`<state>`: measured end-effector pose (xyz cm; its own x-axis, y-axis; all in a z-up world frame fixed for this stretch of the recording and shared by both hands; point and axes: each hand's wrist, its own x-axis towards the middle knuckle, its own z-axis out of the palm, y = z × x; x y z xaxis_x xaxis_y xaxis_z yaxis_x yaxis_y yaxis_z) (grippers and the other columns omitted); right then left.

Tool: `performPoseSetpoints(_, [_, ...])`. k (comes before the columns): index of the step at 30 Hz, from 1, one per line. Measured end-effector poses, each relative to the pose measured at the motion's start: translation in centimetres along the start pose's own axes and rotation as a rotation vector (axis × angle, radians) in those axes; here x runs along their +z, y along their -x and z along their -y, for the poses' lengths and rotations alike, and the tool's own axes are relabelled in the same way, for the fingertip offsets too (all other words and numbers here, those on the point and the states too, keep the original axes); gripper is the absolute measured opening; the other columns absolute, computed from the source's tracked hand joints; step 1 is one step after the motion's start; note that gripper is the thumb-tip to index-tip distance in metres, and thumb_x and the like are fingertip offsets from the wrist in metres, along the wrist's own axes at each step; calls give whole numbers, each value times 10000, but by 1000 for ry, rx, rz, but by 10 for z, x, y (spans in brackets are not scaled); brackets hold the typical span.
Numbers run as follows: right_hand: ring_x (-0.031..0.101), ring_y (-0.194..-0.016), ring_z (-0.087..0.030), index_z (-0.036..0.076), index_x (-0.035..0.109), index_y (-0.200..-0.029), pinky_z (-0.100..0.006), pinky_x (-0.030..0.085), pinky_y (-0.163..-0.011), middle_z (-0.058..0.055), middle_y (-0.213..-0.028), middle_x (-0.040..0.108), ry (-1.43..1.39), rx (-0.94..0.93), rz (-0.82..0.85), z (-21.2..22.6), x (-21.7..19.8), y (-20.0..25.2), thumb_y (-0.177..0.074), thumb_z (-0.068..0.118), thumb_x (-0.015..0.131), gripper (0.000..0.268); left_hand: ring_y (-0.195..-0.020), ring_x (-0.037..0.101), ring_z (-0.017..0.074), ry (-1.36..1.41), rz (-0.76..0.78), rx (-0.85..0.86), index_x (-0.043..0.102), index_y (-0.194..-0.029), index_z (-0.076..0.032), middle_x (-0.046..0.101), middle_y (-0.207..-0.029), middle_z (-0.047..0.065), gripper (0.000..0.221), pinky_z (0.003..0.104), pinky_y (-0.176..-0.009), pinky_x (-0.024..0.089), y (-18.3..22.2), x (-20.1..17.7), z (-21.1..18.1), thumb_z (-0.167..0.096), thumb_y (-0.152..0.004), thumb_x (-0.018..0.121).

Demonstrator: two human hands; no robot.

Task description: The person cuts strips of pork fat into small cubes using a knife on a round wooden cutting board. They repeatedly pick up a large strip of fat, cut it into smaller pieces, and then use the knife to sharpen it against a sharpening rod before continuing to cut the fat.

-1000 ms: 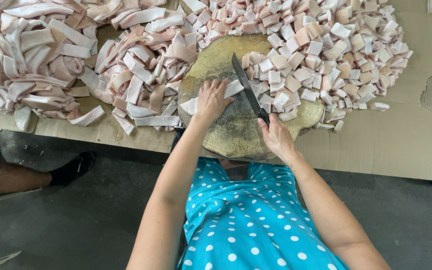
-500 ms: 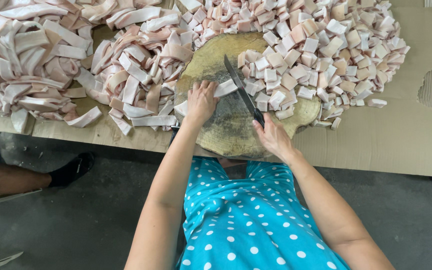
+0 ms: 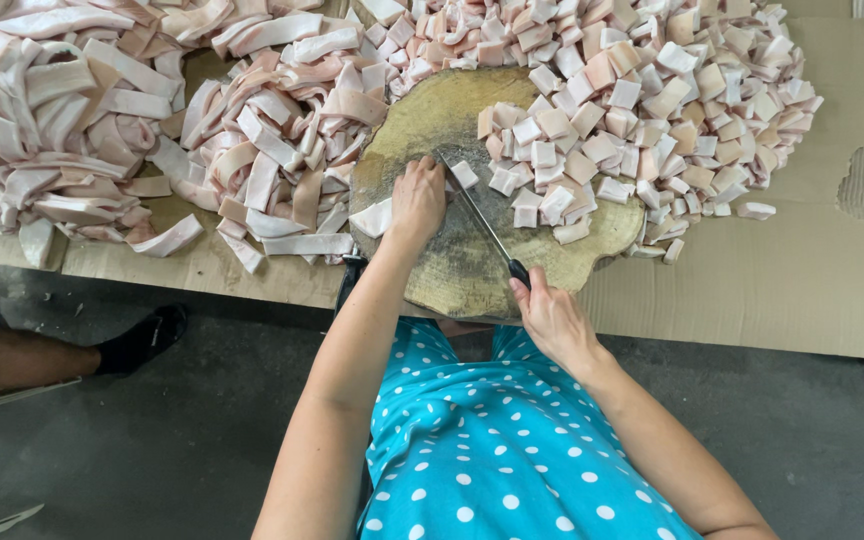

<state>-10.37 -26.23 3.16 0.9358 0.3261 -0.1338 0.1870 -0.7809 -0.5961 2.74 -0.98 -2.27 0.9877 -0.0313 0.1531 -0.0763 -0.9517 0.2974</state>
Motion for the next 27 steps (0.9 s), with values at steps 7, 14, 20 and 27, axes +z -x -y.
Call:
performPoseSetpoints(7, [658, -687, -539, -26, 458, -1084, -615, 522, -580, -315, -715, 661, 6, -39, 9, -8, 16, -43, -1057, 357, 497, 386, -1086, 616, 357, 161, -38, 76, 727, -994, -12, 673, -1094, 130, 319, 474, -895, 514, -7, -6, 7, -124, -716, 834])
performPoseSetpoints(14, [672, -672, -532, -56, 447, -1099, -597, 543, -565, -331, -690, 657, 18, 6, 42, -3, 42, -94, -1068, 322, 481, 381, -1063, 621, 364, 174, -38, 99, 726, -976, -7, 673, -1080, 139, 304, 471, -888, 523, -6, -5, 8, -95, -707, 839])
performPoseSetpoints(20, [695, -626, -501, -90, 434, -1126, -560, 552, -508, -314, -673, 662, -6, -16, 70, 20, 45, -144, -1084, 308, 442, 400, -1054, 618, 370, 188, -74, 125, 720, -973, 1, 660, -1065, 150, 295, 466, -884, 525, -4, -1, 13, -74, -705, 819])
performPoseSetpoints(27, [698, -713, -511, -75, 465, -1158, -565, 562, -594, -336, -746, 687, -12, -11, 26, 18, 54, -164, -1083, 379, 444, 461, -1032, 594, 386, 245, -134, 110, 723, -1068, -19, 639, -1047, 150, 333, 482, -846, 507, 5, -5, 8, -86, -752, 801])
